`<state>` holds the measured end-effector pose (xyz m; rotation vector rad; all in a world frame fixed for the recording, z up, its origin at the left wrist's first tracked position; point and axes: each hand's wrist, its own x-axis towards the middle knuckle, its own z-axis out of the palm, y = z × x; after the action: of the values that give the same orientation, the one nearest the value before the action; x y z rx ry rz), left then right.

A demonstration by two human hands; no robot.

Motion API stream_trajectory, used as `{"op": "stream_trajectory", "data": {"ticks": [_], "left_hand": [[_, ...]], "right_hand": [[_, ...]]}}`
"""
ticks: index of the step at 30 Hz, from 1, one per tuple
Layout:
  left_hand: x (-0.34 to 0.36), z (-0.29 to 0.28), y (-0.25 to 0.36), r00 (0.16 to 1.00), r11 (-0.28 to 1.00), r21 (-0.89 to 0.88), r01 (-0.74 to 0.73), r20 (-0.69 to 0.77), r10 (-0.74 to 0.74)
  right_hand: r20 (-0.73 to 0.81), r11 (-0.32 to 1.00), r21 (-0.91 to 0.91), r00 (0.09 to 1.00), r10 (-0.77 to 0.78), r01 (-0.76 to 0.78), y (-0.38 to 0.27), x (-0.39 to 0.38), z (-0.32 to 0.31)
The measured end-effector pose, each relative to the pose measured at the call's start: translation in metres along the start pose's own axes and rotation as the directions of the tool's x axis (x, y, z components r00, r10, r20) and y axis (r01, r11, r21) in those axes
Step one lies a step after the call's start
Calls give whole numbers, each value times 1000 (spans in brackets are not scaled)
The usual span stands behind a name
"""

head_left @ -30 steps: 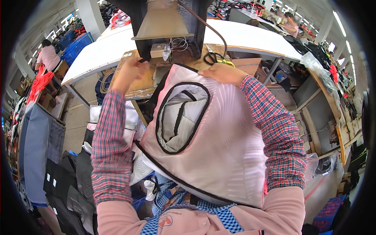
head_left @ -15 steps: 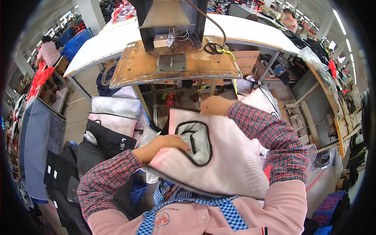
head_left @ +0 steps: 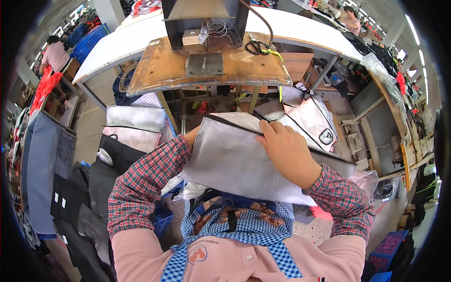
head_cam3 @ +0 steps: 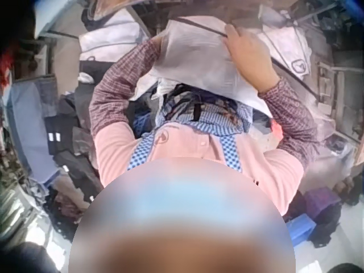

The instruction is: Using an industrial machine to seal or assemble fabric bags in a production facility.

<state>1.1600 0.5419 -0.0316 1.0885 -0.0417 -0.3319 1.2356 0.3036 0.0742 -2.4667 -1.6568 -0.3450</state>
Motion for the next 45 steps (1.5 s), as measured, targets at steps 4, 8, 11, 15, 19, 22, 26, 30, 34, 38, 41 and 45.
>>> {"op": "stream_trajectory", "data": {"ticks": [4,8,11,15,19,22,26,30,34,38,41,45], "left_hand": [[4,-13,-3,961,975,-209,71,-248,-123],[-8,-20,35,878,980,198,-31,-464,121],[-16,-26,69,887,941,246,-233,-343,309],[-18,-33,87,784,935,215,-281,-510,353],[-5,-47,99,660,903,331,-274,-618,427],[5,-60,109,636,909,331,-255,-651,415],[14,-82,125,678,931,275,-239,-639,363],[28,-103,138,684,967,144,-212,-685,252],[41,-121,146,681,966,41,-257,-701,211],[50,-132,149,643,950,44,-309,-726,243],[55,-138,152,628,941,62,-334,-730,270],[58,-142,158,633,939,65,-337,-723,277]], "right_hand": [[-37,997,10,996,-79,79,39,16,22],[-20,983,132,992,-125,126,76,49,32],[-12,965,242,994,-106,105,88,72,38],[10,945,300,990,-139,130,95,103,43],[-24,923,337,982,-187,184,103,130,47],[14,921,349,982,-189,172,113,148,48],[113,893,425,970,-213,146,124,173,48],[176,906,407,963,-203,116,134,200,50],[206,894,441,960,-189,81,143,220,59],[176,906,412,967,-187,100,150,235,70],[183,914,396,968,-170,85,153,242,72],[187,895,434,962,-198,100,152,247,65]]}}
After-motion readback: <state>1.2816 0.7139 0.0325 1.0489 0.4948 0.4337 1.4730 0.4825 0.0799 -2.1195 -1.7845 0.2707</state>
